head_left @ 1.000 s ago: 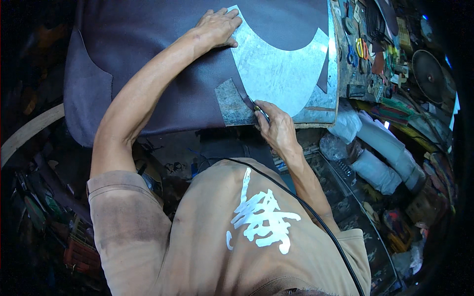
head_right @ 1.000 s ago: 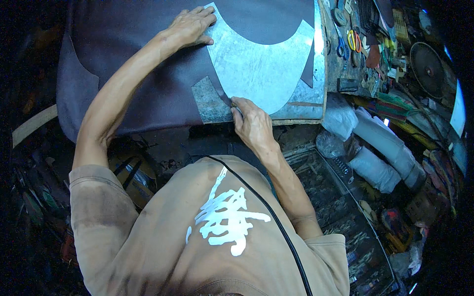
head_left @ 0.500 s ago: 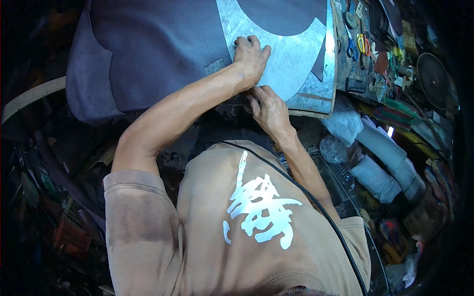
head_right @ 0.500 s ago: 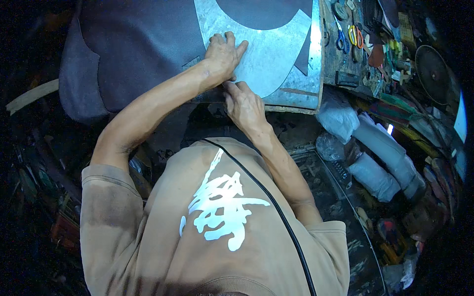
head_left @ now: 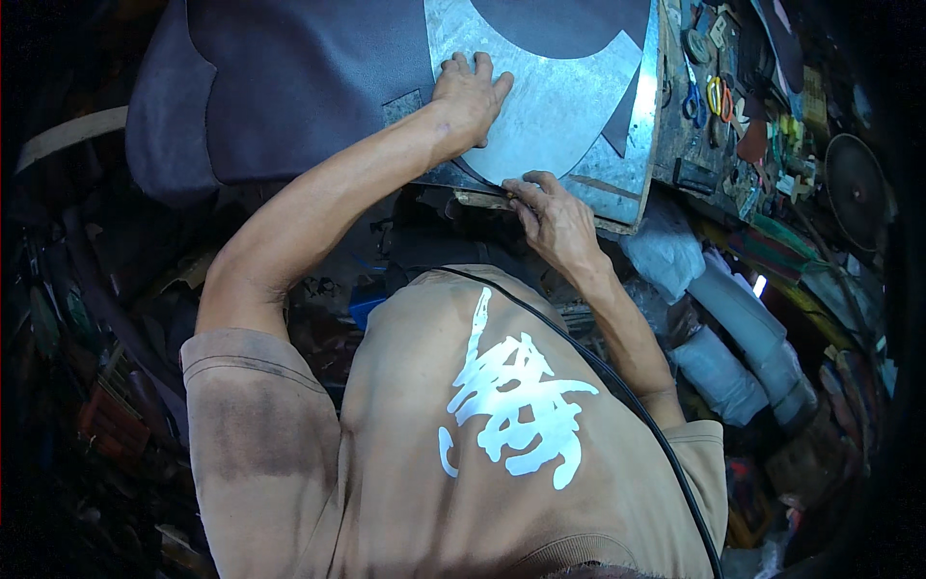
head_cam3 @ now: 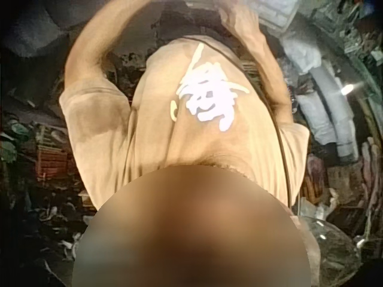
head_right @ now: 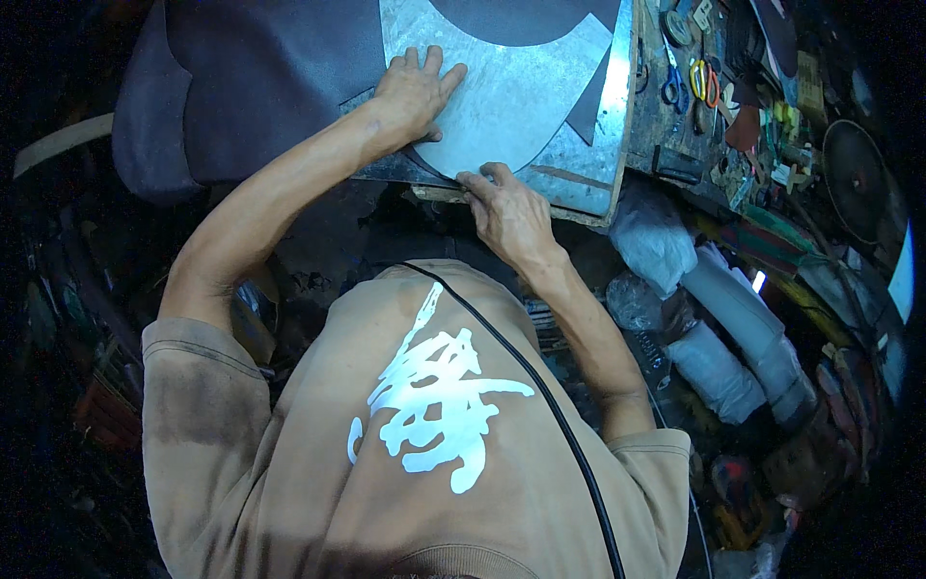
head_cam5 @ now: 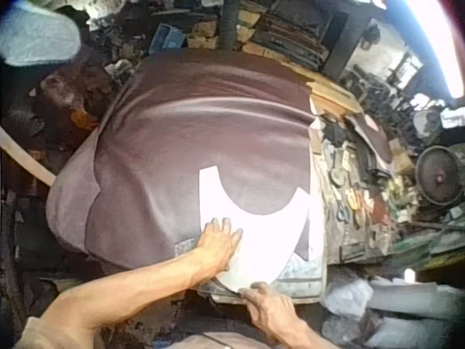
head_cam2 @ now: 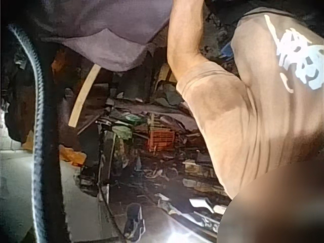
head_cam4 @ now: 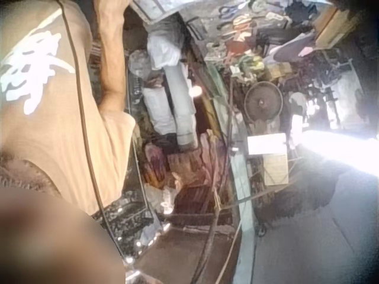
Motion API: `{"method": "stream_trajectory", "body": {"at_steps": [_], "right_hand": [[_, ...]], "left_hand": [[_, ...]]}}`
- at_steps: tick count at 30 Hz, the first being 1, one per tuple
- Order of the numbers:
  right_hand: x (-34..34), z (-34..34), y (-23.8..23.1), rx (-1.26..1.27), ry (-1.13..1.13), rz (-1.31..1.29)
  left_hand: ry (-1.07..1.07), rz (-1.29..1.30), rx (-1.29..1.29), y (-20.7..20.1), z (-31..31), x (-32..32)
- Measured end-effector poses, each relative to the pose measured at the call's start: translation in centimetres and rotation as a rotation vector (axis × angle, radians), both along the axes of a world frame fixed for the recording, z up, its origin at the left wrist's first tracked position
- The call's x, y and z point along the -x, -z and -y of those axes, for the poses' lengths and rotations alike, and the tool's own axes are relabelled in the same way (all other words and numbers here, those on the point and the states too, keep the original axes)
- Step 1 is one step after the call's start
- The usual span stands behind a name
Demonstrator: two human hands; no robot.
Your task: Cutting shoe components from a large sheet of leather using a metal template and a hand-held knife.
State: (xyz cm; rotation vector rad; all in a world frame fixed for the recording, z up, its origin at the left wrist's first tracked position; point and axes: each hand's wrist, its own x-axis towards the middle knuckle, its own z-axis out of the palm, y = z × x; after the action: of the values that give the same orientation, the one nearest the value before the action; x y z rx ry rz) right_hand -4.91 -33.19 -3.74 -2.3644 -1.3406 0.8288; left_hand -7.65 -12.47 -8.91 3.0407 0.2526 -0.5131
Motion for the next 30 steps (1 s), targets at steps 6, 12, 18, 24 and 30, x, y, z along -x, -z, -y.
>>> {"method": "stream_trajectory", "body": {"at_steps": [6,12,18,24,30], "right_hand": [[-0.9,0.7,0.4,-0.005,-0.058,0.005],[-1.8,1.1,0.8,-0.031,-0.121,0.013],[-3.4,2.0,0.9,-0.070,-0.215,-0.002],[-5.5,2.8,0.8,-0.070,-0.277,0.005],[-7.5,3.1,1.1,-0.073,-0.346,0.025]], "left_hand": [[-0.025,-0.102,0.000,-1.6,1.7,-0.4],[-0.084,-0.096,-0.045,-2.2,4.7,0.4],[-0.197,-0.076,0.052,-1.8,5.1,0.7],[-0.228,-0.078,0.085,-1.5,5.3,0.8],[-0.249,-0.094,0.096,-1.8,5.7,0.4]]}}
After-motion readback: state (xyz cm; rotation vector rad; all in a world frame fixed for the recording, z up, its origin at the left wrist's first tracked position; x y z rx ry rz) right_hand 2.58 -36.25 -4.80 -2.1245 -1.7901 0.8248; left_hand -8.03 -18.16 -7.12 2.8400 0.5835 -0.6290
